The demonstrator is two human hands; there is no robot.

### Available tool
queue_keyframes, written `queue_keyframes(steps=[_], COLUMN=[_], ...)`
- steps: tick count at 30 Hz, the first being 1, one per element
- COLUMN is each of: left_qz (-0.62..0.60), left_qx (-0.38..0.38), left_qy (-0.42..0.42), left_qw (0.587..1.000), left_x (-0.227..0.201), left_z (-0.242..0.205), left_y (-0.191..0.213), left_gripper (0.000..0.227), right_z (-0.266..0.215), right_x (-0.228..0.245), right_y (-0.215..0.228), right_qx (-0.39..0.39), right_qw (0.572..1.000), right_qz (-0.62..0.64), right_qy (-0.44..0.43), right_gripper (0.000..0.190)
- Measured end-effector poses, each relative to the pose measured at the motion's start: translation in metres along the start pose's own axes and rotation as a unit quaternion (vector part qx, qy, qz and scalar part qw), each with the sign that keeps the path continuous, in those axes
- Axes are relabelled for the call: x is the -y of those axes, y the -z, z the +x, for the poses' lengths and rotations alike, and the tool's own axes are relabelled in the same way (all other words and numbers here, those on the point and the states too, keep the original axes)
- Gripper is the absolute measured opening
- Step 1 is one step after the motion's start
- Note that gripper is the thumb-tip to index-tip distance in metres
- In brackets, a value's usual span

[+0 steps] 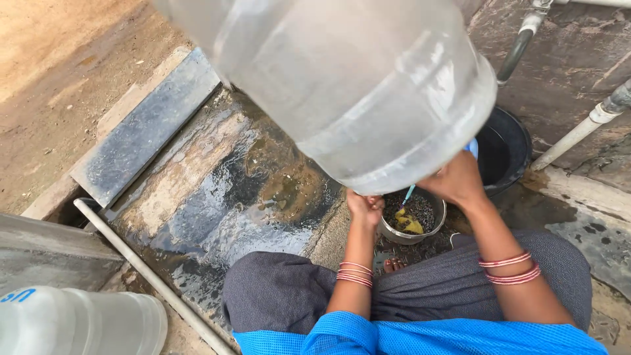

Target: The person cleans a large water can by hand, pouring liquid from a blue pitcher into the can and scrubbing the neck area with a purple tool.

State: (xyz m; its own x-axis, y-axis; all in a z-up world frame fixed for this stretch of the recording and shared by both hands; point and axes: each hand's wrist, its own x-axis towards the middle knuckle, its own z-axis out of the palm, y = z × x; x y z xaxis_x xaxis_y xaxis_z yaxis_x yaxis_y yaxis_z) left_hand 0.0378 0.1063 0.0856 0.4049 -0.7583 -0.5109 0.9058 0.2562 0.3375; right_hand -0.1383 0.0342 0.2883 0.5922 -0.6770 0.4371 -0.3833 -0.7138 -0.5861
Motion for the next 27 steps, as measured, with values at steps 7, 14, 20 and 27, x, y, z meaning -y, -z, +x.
queue_keyframes(steps=[7,14,20,27], left_qz=[-0.042,-0.181,-0.166,0.043], left_qx=[-0.068,-0.006,0.01,-0.003], left_qy=[-0.1,0.042,0.068,-0.034], left_qw=[0.992,0.983,0.984,0.998], left_x=[-0.111,-0.065,-0.055,0.028], left_z=[-0.118,-0.059,-0.048,-0.004], left_y=[-0.04,0.055,0.07,0.076], left_gripper=[0.1,0.126,0.125,0.084], right_z=[0.06,0.135,0.156,0.155], right_x=[0.111,0.169,0.155,0.104], right_y=[0.034,-0.09,-0.177,-0.165], right_qx=[0.186,0.173,0.191,0.174], right_qw=[0.958,0.95,0.963,0.966], right_qz=[-0.22,-0.117,-0.084,-0.001], right_qy=[-0.013,0.232,0.172,0.19], right_gripper=[0.056,0.041,0.051,0.08])
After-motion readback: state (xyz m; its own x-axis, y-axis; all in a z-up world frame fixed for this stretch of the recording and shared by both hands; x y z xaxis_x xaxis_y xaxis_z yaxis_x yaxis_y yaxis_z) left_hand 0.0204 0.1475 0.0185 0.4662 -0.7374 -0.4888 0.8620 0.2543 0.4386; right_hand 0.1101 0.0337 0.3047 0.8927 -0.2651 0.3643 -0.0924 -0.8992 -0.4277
